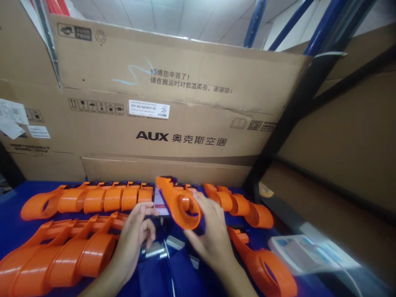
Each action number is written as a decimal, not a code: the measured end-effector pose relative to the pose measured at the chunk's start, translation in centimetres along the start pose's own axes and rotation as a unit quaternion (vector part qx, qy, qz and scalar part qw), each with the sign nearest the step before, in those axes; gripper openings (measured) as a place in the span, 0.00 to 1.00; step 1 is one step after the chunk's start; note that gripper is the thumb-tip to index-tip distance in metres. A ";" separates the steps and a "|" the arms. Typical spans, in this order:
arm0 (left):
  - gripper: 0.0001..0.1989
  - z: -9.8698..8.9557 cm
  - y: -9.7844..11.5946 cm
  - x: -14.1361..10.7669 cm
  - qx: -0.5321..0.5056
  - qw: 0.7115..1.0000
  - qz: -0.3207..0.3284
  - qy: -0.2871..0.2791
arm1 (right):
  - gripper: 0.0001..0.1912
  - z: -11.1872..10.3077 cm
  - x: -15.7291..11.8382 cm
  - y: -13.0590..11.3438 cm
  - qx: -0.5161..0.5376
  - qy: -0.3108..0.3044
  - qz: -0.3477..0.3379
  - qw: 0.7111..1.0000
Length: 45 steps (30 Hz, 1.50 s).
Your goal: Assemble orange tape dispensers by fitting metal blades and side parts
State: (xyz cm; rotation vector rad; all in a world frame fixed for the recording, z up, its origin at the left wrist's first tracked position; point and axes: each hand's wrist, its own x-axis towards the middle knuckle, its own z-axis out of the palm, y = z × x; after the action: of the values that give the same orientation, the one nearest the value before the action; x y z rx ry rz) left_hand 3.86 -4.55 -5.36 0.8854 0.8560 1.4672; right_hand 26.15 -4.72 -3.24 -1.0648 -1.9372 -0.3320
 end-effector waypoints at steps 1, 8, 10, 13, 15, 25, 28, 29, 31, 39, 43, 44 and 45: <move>0.24 0.0 0.0 0.0 0.001 1.000 0.000 -0.007 | 0.40 -0.1 0.2 0.7 -0.023 0.010 0.027 0.999; 0.20 0.3 0.5 -0.8 -0.042 0.998 -0.016 -0.047 | 0.37 -1.6 0.6 4.8 -0.124 0.054 0.138 0.981; 0.20 0.4 0.6 -0.9 -0.050 0.997 -0.021 -0.058 | 0.36 -1.9 0.4 5.4 -0.118 0.044 0.139 0.982; 0.19 0.3 0.7 -0.9 -0.053 0.996 -0.025 -0.065 | 0.39 -2.0 0.2 5.9 -0.097 0.012 0.120 0.988; 0.19 0.3 0.8 -0.9 -0.052 0.996 -0.025 -0.064 | 0.40 -2.0 0.0 6.1 -0.110 -0.023 0.119 0.986; 0.15 0.3 0.4 -1.1 -0.030 0.997 -0.037 -0.063 | 0.40 -1.0 -0.3 6.2 -0.217 -0.120 0.175 0.953; 0.14 0.2 0.3 -1.1 -0.027 0.997 -0.039 -0.062 | 0.39 -0.7 -0.4 6.4 -0.226 -0.138 0.171 0.949; 0.14 0.2 0.2 -1.1 -0.027 0.997 -0.039 -0.061 | 0.39 -0.6 -0.5 6.4 -0.230 -0.141 0.173 0.947; 0.14 0.1 0.2 -1.2 -0.025 0.997 -0.041 -0.062 | 0.40 -0.3 -0.5 6.5 -0.237 -0.151 0.182 0.942; 0.14 0.1 0.4 -1.1 -0.025 0.996 -0.058 -0.068 | 0.41 0.7 -1.3 6.9 -0.238 -0.141 0.179 0.944; 0.14 0.1 0.5 -1.1 -0.026 0.996 -0.059 -0.066 | 0.45 0.9 -1.9 7.0 -0.230 -0.150 0.170 0.946; 0.13 0.1 0.5 -1.1 -0.023 0.996 -0.058 -0.066 | 0.46 0.9 -1.9 7.0 -0.230 -0.152 0.168 0.946; 0.13 0.0 0.5 -1.1 -0.019 0.996 -0.059 -0.067 | 0.48 0.9 -2.0 7.0 -0.232 -0.152 0.168 0.946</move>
State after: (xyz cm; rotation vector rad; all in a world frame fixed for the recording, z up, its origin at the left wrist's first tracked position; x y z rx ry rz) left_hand 3.75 -5.72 -4.98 0.8792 0.7653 1.3040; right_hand 31.65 -1.11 -6.49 -1.8200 -1.9399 -0.4665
